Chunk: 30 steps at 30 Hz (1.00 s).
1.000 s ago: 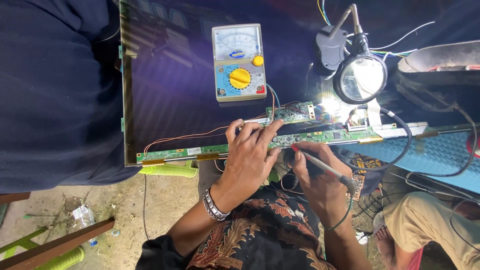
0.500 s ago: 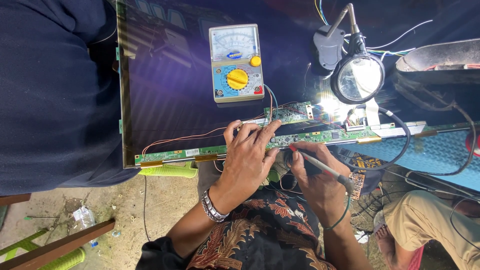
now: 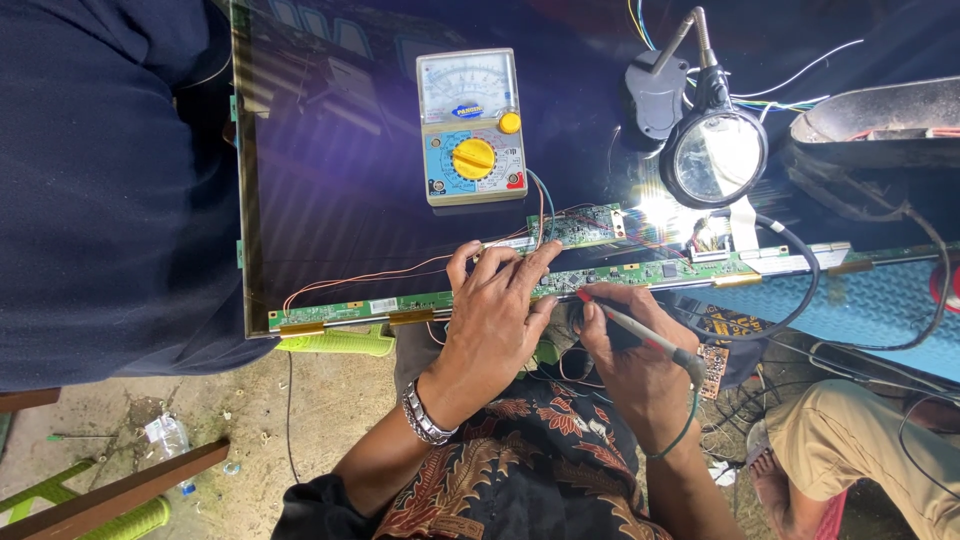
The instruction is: Soldering wire leads to a television circuit board and testing connections with a multimeter
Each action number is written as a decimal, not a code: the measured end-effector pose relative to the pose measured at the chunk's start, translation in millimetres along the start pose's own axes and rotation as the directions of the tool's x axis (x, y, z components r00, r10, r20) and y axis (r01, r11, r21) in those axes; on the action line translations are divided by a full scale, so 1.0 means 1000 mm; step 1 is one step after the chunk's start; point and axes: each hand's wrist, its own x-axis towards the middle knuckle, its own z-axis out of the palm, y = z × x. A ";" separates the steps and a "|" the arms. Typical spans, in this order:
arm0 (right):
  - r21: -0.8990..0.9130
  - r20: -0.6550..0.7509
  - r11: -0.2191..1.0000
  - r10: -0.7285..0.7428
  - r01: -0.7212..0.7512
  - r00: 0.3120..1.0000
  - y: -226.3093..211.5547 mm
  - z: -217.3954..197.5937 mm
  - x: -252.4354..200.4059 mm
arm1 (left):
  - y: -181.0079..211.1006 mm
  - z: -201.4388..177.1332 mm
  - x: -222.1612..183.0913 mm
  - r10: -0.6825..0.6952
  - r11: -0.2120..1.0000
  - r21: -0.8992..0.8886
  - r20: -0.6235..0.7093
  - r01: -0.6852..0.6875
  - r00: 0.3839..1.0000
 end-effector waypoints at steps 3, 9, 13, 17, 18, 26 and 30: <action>0.002 -0.002 1.000 -0.004 0.004 1.000 0.001 0.000 0.000 | 0.000 -0.001 0.000 0.000 1.000 0.002 0.001 0.000 1.000; 0.001 -0.002 1.000 -0.014 0.014 1.000 0.003 0.000 -0.001 | 0.001 -0.002 0.001 0.008 1.000 -0.003 -0.012 -0.008 1.000; 0.075 -0.077 0.997 -0.011 0.017 0.997 0.007 0.004 -0.002 | -0.001 0.002 0.001 0.028 0.989 -0.146 -0.054 -0.036 0.998; 0.109 -0.136 0.994 -0.009 0.024 0.991 0.015 0.002 -0.006 | -0.002 0.002 0.002 0.035 0.987 -0.155 -0.051 -0.043 0.998; 0.127 -0.159 0.991 -0.014 0.035 0.987 0.017 0.001 -0.005 | -0.002 0.002 0.002 0.039 0.986 -0.161 -0.055 -0.047 0.998; 0.164 -0.190 0.986 0.020 0.012 0.982 0.022 -0.006 -0.007 | -0.004 0.006 0.000 0.037 0.984 -0.174 -0.066 -0.048 0.997; 0.164 -0.191 0.987 0.028 0.003 0.981 0.018 -0.008 -0.005 | -0.005 0.006 0.000 0.036 0.983 -0.180 -0.056 -0.046 0.998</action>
